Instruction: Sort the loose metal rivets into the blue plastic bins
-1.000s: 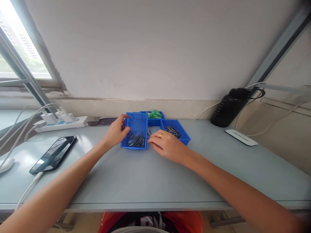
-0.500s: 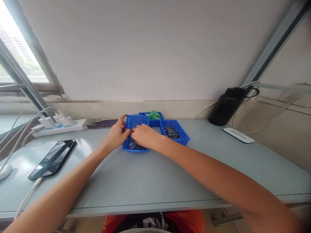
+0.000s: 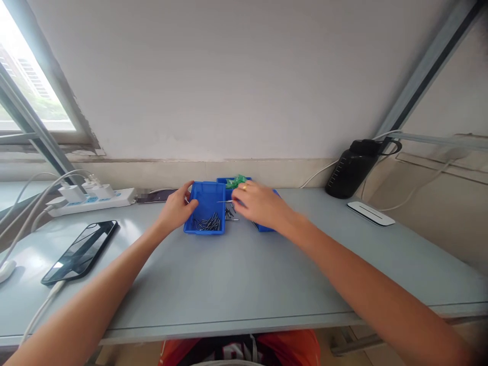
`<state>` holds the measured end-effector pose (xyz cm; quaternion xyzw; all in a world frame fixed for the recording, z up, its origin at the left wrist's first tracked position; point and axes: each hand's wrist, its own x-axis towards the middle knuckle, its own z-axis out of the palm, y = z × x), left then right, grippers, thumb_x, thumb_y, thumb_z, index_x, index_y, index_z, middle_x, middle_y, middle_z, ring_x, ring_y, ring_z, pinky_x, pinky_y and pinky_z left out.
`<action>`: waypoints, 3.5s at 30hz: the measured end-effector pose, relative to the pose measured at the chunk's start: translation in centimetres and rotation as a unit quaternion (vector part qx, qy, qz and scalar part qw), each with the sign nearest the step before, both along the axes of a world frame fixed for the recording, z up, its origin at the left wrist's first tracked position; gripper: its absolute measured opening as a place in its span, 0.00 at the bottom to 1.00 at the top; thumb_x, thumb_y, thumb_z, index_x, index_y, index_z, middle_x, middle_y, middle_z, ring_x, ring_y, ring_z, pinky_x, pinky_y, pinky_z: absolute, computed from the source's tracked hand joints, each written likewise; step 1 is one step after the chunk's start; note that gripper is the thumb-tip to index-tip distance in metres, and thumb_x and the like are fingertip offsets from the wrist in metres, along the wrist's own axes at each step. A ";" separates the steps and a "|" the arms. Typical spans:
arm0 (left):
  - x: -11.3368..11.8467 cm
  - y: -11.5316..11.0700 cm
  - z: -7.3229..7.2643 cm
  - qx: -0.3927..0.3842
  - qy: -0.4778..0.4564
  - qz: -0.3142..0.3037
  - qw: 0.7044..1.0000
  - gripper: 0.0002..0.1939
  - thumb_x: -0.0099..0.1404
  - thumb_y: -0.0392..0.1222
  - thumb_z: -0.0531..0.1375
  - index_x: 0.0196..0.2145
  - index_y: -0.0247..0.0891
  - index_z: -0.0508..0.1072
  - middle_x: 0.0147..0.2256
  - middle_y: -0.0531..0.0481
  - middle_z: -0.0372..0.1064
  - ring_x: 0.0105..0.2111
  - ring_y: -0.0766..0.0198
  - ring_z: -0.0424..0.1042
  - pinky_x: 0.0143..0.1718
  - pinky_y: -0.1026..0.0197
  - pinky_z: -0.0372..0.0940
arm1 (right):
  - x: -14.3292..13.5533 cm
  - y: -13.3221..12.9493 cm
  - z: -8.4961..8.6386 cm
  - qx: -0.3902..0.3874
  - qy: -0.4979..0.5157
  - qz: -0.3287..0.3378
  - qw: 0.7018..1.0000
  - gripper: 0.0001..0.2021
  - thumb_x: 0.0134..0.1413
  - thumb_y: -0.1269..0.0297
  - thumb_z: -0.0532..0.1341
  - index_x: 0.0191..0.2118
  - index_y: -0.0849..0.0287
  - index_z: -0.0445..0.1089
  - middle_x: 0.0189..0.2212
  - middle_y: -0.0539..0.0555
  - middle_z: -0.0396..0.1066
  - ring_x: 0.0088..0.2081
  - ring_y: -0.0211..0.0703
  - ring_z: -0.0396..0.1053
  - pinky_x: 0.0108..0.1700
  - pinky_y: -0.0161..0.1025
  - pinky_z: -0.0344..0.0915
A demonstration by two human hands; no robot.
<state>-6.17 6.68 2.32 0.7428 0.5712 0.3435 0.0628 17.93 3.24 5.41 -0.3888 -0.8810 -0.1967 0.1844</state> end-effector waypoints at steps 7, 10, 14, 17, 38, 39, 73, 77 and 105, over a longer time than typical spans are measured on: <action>-1.5 1.8 -1.0 -0.083 0.053 0.050 0.994 0.27 0.58 0.45 0.53 0.55 0.35 0.67 0.39 0.46 0.72 0.38 0.57 0.71 0.42 0.58 0.64 | 6.9 0.8 -1.7 -0.163 0.065 -0.234 0.956 0.08 0.57 0.67 0.51 0.32 0.57 0.66 0.33 0.53 0.71 0.34 0.41 0.65 0.30 0.36 0.54; -2.0 2.3 -1.4 -0.097 0.058 0.066 0.991 0.27 0.58 0.46 0.53 0.55 0.36 0.67 0.40 0.46 0.72 0.39 0.55 0.71 0.40 0.58 0.64 | 7.3 0.8 -2.1 -0.197 0.050 -0.257 0.945 0.08 0.54 0.68 0.52 0.28 0.57 0.66 0.29 0.53 0.70 0.28 0.39 0.64 0.25 0.35 0.51; -2.1 2.5 -1.5 -0.094 0.049 0.073 0.992 0.26 0.58 0.45 0.53 0.54 0.37 0.68 0.41 0.46 0.72 0.40 0.56 0.71 0.41 0.59 0.64 | 7.2 0.6 -2.1 -0.217 0.028 -0.257 0.941 0.09 0.54 0.69 0.53 0.24 0.59 0.66 0.25 0.54 0.70 0.24 0.39 0.64 0.25 0.36 0.50; -2.1 2.7 -1.7 -0.088 0.032 0.072 0.993 0.24 0.58 0.43 0.53 0.52 0.38 0.68 0.40 0.47 0.73 0.38 0.58 0.71 0.38 0.61 0.64 | 6.9 0.6 -1.9 -0.193 0.034 -0.246 0.949 0.10 0.57 0.67 0.51 0.30 0.59 0.69 0.30 0.56 0.71 0.30 0.42 0.67 0.29 0.37 0.54; 4.3 -6.0 -0.8 0.135 0.287 -0.291 0.903 0.11 0.66 0.36 0.46 0.37 0.39 0.68 0.28 0.53 0.69 0.26 0.67 0.69 0.27 0.65 0.58 | 0.0 -1.0 -7.4 -0.186 -0.040 0.030 0.981 0.15 0.52 0.84 0.49 0.37 0.62 0.67 0.35 0.56 0.68 0.38 0.42 0.65 0.37 0.36 0.60; 4.9 -6.5 -1.2 0.094 0.315 -0.278 0.903 0.11 0.66 0.36 0.46 0.35 0.39 0.68 0.28 0.53 0.69 0.25 0.66 0.69 0.25 0.64 0.57 | 0.2 -1.1 -7.2 -0.202 -0.031 0.040 0.978 0.14 0.51 0.84 0.49 0.35 0.61 0.66 0.33 0.55 0.67 0.36 0.41 0.64 0.35 0.36 0.58; 5.1 -6.0 -1.9 -0.007 0.338 -0.220 0.915 0.15 0.72 0.42 0.42 0.37 0.39 0.66 0.27 0.51 0.69 0.24 0.63 0.69 0.23 0.63 0.50 | 1.8 -2.1 -4.6 -0.343 -0.017 0.012 0.939 0.12 0.63 0.64 0.48 0.37 0.58 0.68 0.35 0.55 0.71 0.36 0.42 0.68 0.33 0.36 0.60; 5.1 -6.1 -2.0 0.011 0.313 -0.230 0.921 0.16 0.72 0.43 0.41 0.39 0.40 0.66 0.29 0.51 0.70 0.26 0.63 0.70 0.25 0.63 0.52 | 1.8 -2.1 -4.6 -0.332 -0.021 0.015 0.943 0.12 0.63 0.65 0.48 0.37 0.59 0.68 0.35 0.56 0.71 0.36 0.43 0.68 0.34 0.36 0.60; 5.4 -5.9 -2.4 -0.028 0.338 -0.209 0.917 0.16 0.70 0.44 0.44 0.36 0.39 0.70 0.26 0.49 0.71 0.27 0.61 0.71 0.24 0.64 0.55 | 2.4 -2.4 -3.5 -0.356 0.038 -0.014 0.934 0.13 0.63 0.57 0.48 0.34 0.55 0.66 0.31 0.52 0.71 0.30 0.39 0.67 0.28 0.33 0.56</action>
